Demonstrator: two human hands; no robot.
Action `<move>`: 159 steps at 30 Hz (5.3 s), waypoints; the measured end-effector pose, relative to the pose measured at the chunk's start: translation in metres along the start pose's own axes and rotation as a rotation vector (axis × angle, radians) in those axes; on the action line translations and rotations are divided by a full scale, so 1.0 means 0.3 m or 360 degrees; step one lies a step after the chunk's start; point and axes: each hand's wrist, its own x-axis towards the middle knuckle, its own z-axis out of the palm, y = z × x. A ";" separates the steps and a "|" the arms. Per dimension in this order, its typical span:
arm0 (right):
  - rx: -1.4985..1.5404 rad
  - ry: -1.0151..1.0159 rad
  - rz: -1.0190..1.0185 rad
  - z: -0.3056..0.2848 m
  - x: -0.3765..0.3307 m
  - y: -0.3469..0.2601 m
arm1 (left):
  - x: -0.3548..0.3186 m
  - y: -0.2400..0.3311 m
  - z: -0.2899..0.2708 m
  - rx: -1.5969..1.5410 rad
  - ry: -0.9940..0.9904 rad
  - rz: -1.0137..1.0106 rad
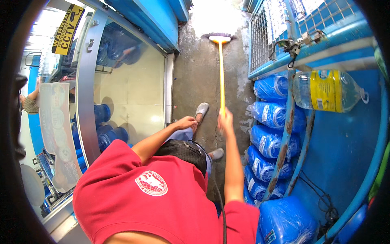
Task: The person sweeps a wet concrete floor with a long-handled broom in a storage area filled with large blue water jugs. They move the broom back and forth to push water and debris toward a drain or exit, occasionally repositioning to reach different sections.
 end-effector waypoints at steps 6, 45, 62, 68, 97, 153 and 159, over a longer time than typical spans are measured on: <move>-0.0134 0.0043 -0.0364 0.183 0.348 -0.606 | -0.053 0.219 -0.354 -0.0281 0.0144 -0.0134; -0.0102 0.0149 0.0312 0.178 0.179 -0.832 | 0.913 0.819 -0.820 -0.1451 -0.0048 -0.0258; 0.0063 -0.0060 0.0049 0.424 0.427 -1.429 | 0.952 1.132 -1.274 -0.0955 0.0448 -0.0028; -0.0140 0.0077 -0.0009 0.447 0.317 -1.267 | 1.001 1.152 -1.207 -0.1783 0.0563 -0.0234; -0.2571 0.1135 -0.0174 0.401 0.011 -1.032 | 1.224 1.139 -1.296 -0.0908 0.0199 -0.0607; -0.0007 0.2358 0.1988 0.243 -1.603 0.105 | -0.672 0.055 1.703 0.1412 -0.3304 0.2120; 0.0828 0.2543 0.1662 0.250 -1.683 0.412 | -0.573 -0.206 1.883 0.2921 -0.3322 0.2067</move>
